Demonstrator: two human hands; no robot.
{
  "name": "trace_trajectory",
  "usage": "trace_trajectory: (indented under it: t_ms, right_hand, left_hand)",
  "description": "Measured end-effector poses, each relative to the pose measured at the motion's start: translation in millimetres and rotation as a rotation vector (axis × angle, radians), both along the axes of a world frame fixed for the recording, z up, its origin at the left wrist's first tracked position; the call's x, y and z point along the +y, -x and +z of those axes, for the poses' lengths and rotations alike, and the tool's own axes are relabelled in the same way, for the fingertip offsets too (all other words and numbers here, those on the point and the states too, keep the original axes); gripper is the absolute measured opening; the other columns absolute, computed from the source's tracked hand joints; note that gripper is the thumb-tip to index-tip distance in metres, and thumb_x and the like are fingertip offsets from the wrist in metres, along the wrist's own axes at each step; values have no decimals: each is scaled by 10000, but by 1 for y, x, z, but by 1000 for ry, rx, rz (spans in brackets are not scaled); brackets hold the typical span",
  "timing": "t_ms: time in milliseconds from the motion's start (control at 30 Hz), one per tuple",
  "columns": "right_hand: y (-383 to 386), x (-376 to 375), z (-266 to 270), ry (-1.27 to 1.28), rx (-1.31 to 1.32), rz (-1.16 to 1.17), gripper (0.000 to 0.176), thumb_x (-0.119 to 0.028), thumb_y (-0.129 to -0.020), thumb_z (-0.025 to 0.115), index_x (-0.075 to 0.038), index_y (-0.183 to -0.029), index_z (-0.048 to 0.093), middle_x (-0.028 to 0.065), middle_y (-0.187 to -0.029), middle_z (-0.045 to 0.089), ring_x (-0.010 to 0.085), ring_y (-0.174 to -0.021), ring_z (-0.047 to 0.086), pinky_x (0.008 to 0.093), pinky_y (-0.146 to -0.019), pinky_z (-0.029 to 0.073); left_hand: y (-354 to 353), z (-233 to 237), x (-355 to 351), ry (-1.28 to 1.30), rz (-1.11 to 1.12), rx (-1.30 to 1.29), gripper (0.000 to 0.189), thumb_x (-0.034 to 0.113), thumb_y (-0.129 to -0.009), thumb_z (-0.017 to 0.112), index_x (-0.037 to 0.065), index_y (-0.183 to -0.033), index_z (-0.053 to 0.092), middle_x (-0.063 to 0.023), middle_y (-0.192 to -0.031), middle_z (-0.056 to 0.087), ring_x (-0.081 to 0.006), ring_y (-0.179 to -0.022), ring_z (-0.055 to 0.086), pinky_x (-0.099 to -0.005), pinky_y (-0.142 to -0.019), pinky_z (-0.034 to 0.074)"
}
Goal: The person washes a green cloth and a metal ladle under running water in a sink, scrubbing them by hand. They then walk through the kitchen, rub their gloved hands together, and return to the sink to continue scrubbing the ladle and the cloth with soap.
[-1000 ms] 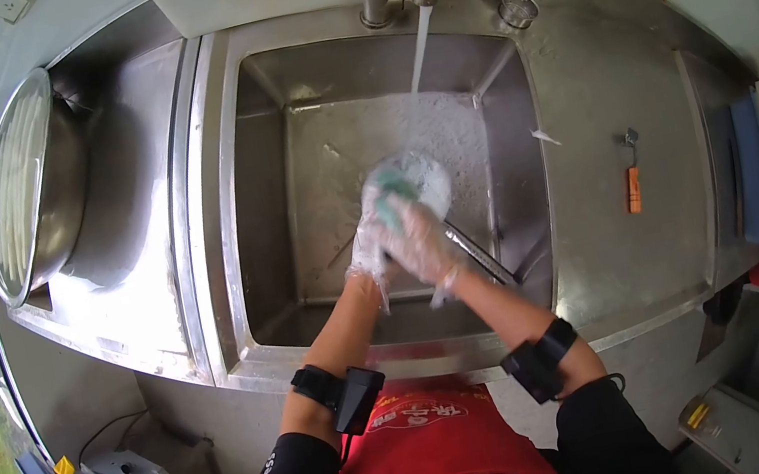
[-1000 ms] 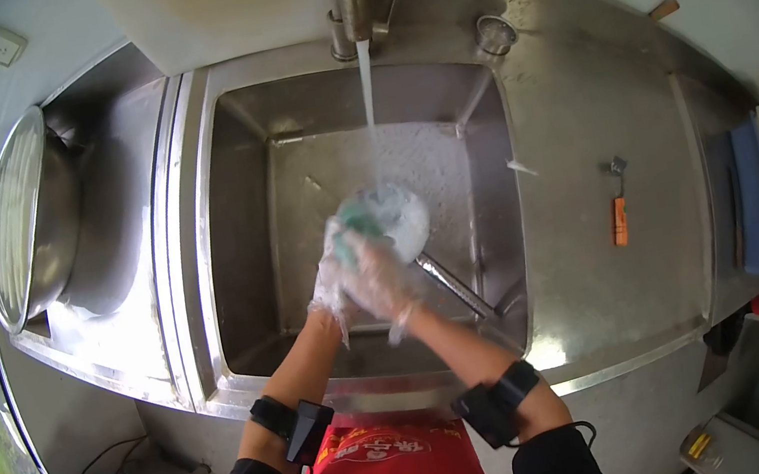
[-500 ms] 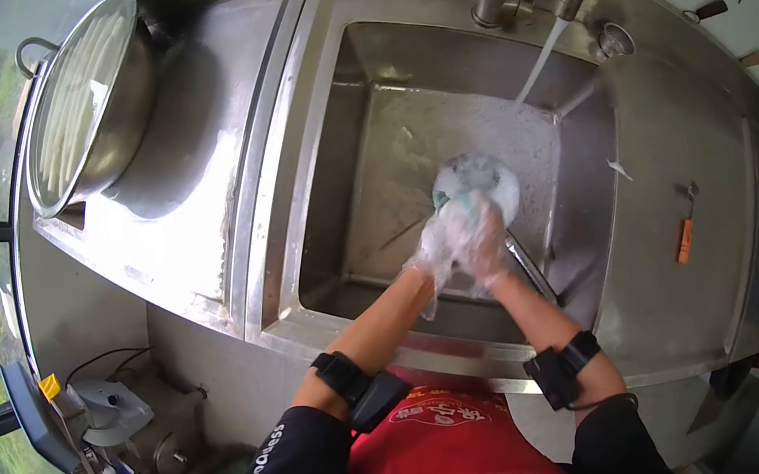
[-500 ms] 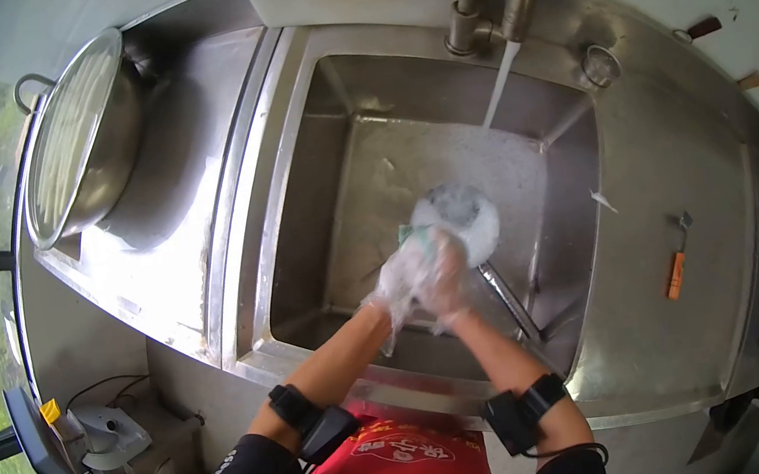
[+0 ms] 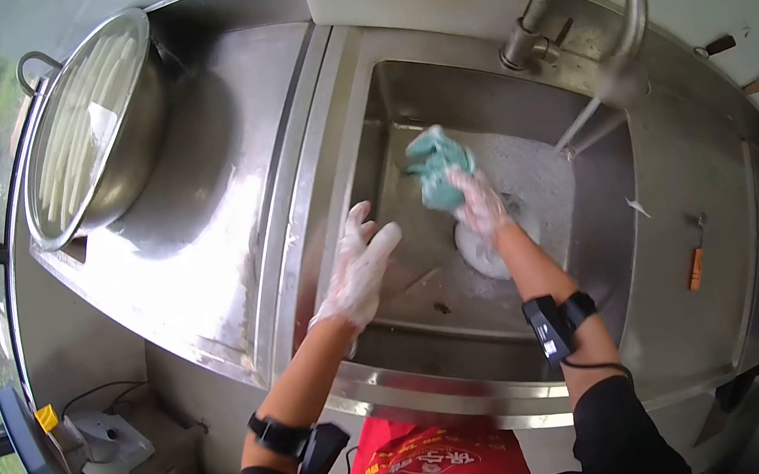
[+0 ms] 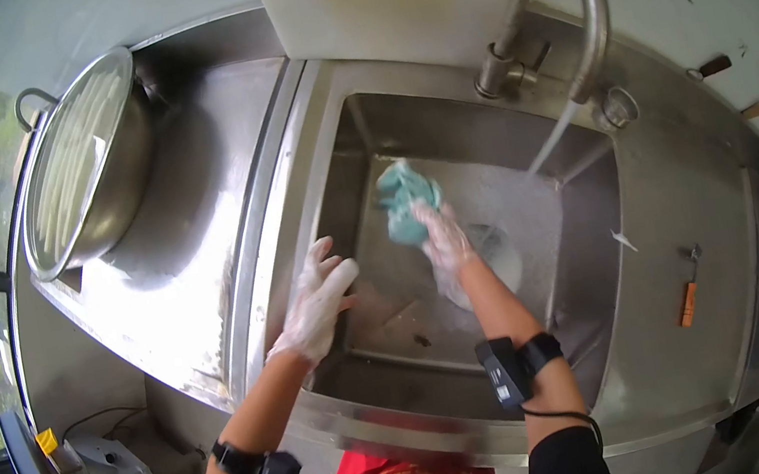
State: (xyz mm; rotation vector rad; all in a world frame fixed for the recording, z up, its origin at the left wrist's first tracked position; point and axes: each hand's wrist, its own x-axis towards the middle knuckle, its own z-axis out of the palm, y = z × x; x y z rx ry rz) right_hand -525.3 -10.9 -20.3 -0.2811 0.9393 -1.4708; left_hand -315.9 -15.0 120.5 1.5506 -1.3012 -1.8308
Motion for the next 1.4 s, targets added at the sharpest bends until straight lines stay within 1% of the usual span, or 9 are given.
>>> trace_trajectory:
  t_ms: [167, 367, 500, 633, 867, 933, 1067, 1133, 1400]
  right_hand:
    - [-17, -132, -25, 159, 422, -74, 857, -149, -845, 590, -127, -1442, -24, 54, -1238, 430, 201, -1120, 479, 331, -934, 429]
    - [-113, -89, -12, -112, 1115, 510, 574, -55, -783, 468, 53, -1311, 268, 216, -1309, 417, 308, -1186, 424, 364, -1000, 341]
    - [-189, 55, -30, 647, 2939, 611, 464, -124, -744, 464, 197, -1079, 493, 307, -1187, 487, 429, -1073, 483, 449, -954, 390]
    - [-196, 95, -35, 781, 1474, 965, 172, -73, -791, 455, 36, -840, 579, 129, -869, 579, 253, -814, 566, 381, -695, 479]
    - [-104, 126, -92, 36, 1348, 2002, 336, -87, -643, 538, -37, -968, 606, 188, -770, 606, 274, -698, 597, 403, -573, 469]
    - [-79, 136, -64, -316, 1212, 1759, 356, -86, -669, 561, -45, -1023, 568, 123, -821, 609, 211, -703, 559, 349, -585, 458]
    - [-96, 102, 45, -180, -105, 966, 392, -135, -748, 591, -59, -1110, 462, 10, -938, 554, 98, -791, 478, 271, -645, 424]
    - [-121, 79, 87, 82, 811, 1288, 400, -253, -760, 619, -28, -1069, 500, 120, -924, 575, 244, -816, 547, 362, -756, 446]
    - [-185, 116, 55, 244, 1385, 1141, 291, -319, -814, 567, -48, -919, 581, 147, -759, 558, 257, -735, 583, 401, -697, 471]
  left_hand:
    - [-91, 12, -35, -14, -9, 145, 546, 244, -863, 567, -8, -1303, 364, -159, -1286, 427, -235, -1048, 538, -340, -852, 464]
    - [-157, 11, -54, -26, -53, 96, 493, 234, -844, 589, -21, -1240, 442, -126, -1198, 488, -210, -1010, 546, -314, -855, 452]
    - [-163, 5, -52, -91, -93, 106, 454, 242, -851, 577, -18, -1207, 470, -117, -1155, 504, -199, -1001, 545, -313, -847, 455]
    - [-160, 3, -42, -66, -108, 71, 428, 251, -857, 572, -15, -1180, 486, -106, -1107, 521, -183, -986, 545, -305, -837, 460]
    - [-164, 7, -16, -36, -40, -1, 412, 258, -857, 567, -15, -1157, 497, -102, -1065, 544, -171, -936, 552, -294, -800, 471]
    - [-169, 5, -7, -53, -10, 20, 409, 261, -852, 569, -20, -1143, 504, -97, -1055, 548, -169, -924, 554, -291, -795, 467]
    - [-174, 12, -4, -11, -68, 13, 425, 300, -850, 575, -8, -1138, 516, -80, -1069, 551, -162, -916, 552, -293, -790, 457]
    - [-176, 15, -2, -18, -106, 13, 427, 308, -851, 578, 2, -1144, 517, -81, -1083, 551, -163, -921, 552, -293, -789, 458]
    - [-184, 14, 5, -44, -43, 33, 426, 289, -849, 584, 3, -1157, 511, -89, -1083, 557, -163, -916, 550, -299, -796, 452]
